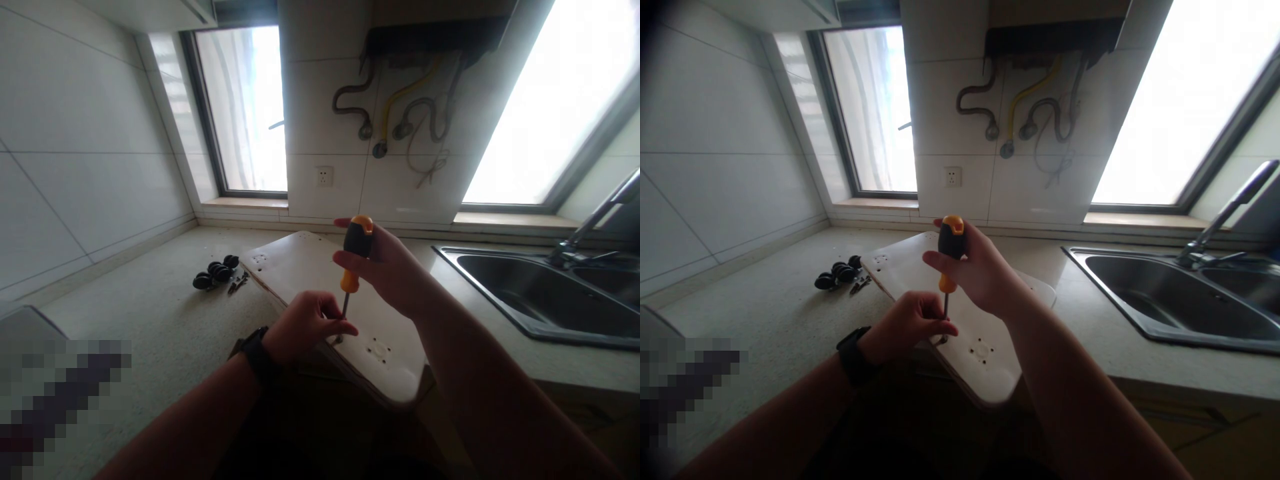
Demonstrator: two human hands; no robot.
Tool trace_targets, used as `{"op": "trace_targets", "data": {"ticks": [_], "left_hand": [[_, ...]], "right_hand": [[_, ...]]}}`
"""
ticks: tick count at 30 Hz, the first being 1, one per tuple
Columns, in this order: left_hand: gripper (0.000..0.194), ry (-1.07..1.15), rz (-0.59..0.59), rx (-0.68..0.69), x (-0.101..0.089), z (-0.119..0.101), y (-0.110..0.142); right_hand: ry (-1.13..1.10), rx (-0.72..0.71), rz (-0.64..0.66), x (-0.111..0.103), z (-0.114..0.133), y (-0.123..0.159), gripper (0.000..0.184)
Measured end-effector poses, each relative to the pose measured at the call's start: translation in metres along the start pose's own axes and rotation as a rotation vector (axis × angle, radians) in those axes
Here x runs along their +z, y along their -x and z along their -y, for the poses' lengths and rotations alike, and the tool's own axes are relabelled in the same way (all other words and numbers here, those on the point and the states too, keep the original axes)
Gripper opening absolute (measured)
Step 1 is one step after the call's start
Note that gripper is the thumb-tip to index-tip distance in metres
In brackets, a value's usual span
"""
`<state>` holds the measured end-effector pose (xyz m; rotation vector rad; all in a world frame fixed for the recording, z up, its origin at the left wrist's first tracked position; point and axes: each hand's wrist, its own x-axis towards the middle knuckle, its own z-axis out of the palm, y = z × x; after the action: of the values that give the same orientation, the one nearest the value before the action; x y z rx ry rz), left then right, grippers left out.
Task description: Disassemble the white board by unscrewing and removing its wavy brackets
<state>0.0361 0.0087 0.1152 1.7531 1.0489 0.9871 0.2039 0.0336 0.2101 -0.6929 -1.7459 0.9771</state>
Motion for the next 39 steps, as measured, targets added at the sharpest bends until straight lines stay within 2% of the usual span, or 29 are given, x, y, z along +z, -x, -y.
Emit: {"op": "trace_targets", "data": {"ticks": [4, 6, 10, 13, 16, 21, 24, 27, 30, 34, 39], "left_hand": [[0.044, -0.08, -0.015, 0.007, 0.0, -0.001, 0.001], [0.041, -0.029, 0.055, -0.001, -0.004, -0.003, 0.002], [0.036, 0.119, 0.29, 0.023, -0.016, -0.006, 0.002], [0.026, 0.092, 0.347, 0.042, -0.02, -0.005, 0.002], [0.021, 0.055, 0.291, 0.042, -0.019, -0.003, 0.001], [0.02, 0.018, 0.203, 0.031, -0.016, -0.003, 0.0], [0.026, 0.003, 0.164, 0.049, -0.014, -0.004, 0.001], [0.034, 0.004, 0.126, 0.04, -0.012, -0.004, 0.001], [0.037, -0.002, 0.108, 0.024, -0.01, -0.003, 0.001], [0.043, -0.034, 0.065, 0.028, -0.009, -0.001, 0.001], [0.043, -0.059, 0.036, 0.024, -0.009, -0.001, 0.001]], "right_hand": [[-0.107, 0.0, -0.028, 0.003, -0.002, -0.005, 0.057], [-0.17, 0.032, 0.0, 0.003, 0.0, -0.006, 0.057], [-0.151, 0.006, 0.052, -0.002, 0.004, -0.006, 0.052], [-0.105, 0.016, 0.093, -0.005, 0.006, -0.006, 0.057], [-0.2, 0.043, 0.111, -0.006, 0.005, -0.007, 0.062], [-0.317, -0.004, 0.188, -0.007, 0.002, -0.004, 0.045], [-0.346, -0.024, 0.228, -0.009, 0.002, -0.001, 0.039], [-0.205, -0.041, 0.178, -0.008, 0.005, 0.0, 0.037], [-0.029, -0.056, 0.078, -0.003, 0.007, -0.002, 0.045], [-0.14, -0.011, 0.035, 0.001, 0.008, -0.005, 0.056], [-0.279, 0.021, 0.121, -0.003, 0.005, -0.005, 0.044]]}}
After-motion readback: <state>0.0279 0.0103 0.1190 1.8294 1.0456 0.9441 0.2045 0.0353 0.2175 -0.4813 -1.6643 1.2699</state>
